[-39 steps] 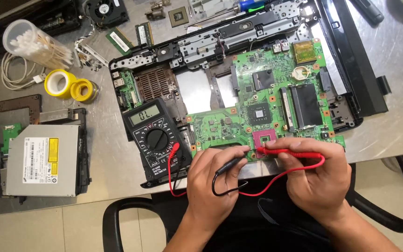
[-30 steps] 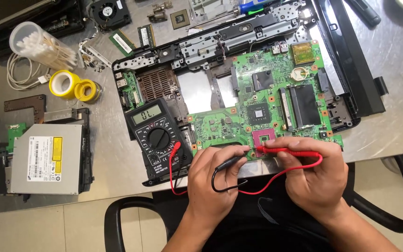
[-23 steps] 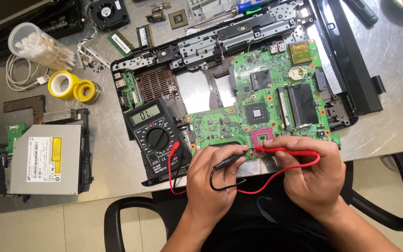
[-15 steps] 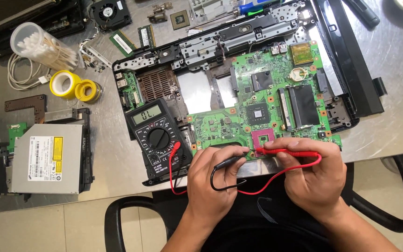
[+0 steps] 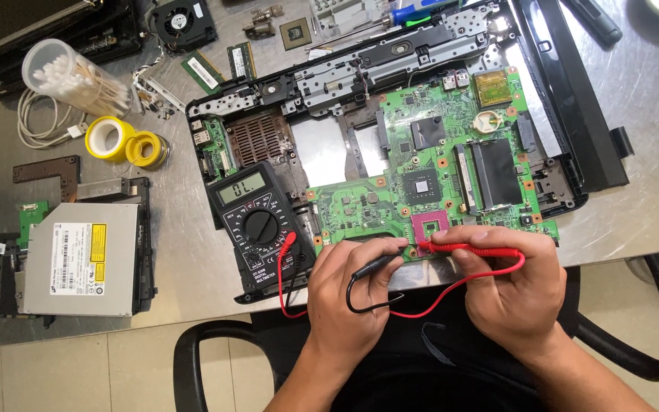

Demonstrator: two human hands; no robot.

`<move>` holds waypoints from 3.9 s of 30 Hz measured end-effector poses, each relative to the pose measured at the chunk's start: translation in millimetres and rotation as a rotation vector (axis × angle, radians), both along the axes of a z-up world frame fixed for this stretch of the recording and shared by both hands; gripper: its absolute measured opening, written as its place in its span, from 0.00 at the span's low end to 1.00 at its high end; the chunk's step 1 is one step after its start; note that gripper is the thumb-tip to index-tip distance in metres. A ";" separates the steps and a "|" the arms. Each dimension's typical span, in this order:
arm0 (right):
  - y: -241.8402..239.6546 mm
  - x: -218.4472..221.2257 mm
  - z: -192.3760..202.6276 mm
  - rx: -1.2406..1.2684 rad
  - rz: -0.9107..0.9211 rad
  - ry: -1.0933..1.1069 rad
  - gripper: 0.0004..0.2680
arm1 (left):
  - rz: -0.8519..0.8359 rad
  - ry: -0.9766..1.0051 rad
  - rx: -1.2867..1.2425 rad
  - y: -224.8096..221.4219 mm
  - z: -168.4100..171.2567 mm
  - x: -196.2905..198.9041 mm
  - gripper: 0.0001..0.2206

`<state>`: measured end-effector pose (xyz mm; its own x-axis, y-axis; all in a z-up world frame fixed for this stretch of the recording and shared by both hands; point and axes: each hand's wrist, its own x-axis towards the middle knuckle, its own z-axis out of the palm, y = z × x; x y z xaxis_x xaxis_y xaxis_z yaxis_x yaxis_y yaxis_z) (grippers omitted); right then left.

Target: Testing laptop motherboard components with a digital multimeter and performing precision soldering.

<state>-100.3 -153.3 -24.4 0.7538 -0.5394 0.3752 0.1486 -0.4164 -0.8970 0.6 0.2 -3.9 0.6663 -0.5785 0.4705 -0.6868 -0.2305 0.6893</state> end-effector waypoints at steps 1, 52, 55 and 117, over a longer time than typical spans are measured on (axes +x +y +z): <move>-0.1 0.3 1.2 0.000 0.000 0.000 0.08 | 0.000 0.000 0.000 -0.2 0.4 -0.3 0.05; 29.1 -0.9 -20.3 0.004 -0.227 -0.012 0.08 | 0.062 -0.043 0.028 3.5 -12.1 -6.0 0.05; 26.5 -3.3 -21.4 -0.078 -0.275 0.122 0.07 | 0.044 -0.058 0.046 5.0 -10.1 -5.0 0.02; 35.5 -5.2 -25.1 0.020 -0.247 0.062 0.04 | -0.048 -0.153 -0.015 10.3 3.5 9.1 0.05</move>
